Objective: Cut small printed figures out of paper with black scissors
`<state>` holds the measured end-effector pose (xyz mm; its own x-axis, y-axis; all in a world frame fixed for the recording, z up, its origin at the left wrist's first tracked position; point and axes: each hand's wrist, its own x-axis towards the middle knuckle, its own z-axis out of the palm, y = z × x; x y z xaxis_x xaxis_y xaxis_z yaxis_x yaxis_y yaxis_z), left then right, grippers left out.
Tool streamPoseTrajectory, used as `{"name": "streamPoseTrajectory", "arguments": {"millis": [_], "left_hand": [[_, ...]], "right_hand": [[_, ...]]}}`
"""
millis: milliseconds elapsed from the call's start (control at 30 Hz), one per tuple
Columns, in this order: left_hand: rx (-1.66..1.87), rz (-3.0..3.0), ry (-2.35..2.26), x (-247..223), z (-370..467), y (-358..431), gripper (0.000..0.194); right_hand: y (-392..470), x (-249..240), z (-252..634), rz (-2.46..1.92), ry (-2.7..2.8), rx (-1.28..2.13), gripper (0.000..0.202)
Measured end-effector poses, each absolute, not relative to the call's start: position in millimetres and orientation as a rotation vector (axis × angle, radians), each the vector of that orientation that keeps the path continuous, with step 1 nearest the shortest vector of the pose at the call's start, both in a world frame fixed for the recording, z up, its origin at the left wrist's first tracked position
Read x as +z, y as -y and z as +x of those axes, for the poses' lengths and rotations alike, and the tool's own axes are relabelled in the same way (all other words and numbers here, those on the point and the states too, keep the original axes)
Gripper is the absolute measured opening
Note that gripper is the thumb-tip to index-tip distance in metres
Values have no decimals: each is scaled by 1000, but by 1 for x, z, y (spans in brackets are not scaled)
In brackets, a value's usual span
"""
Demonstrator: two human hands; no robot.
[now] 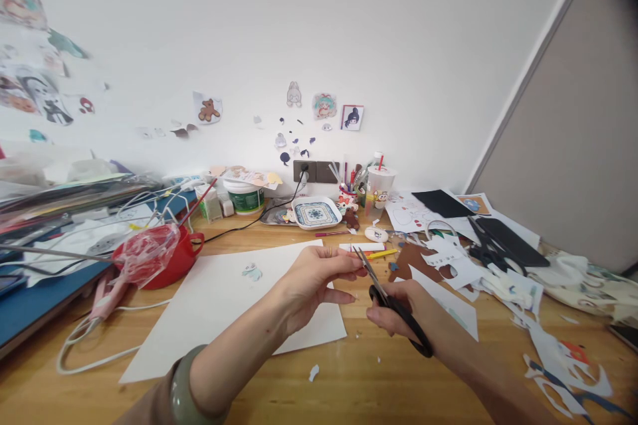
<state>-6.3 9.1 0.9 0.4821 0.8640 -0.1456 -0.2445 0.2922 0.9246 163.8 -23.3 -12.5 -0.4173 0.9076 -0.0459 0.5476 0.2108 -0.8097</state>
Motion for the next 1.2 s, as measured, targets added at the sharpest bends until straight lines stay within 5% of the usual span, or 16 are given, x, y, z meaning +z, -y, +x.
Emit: {"name": "streamPoseTrajectory", "arguments": {"millis": [1200], "left_hand": [[827, 1027, -752, -1, -6, -11, 14]], "right_hand": [[23, -15, 164, -1458, 1977, 1031, 29]]}}
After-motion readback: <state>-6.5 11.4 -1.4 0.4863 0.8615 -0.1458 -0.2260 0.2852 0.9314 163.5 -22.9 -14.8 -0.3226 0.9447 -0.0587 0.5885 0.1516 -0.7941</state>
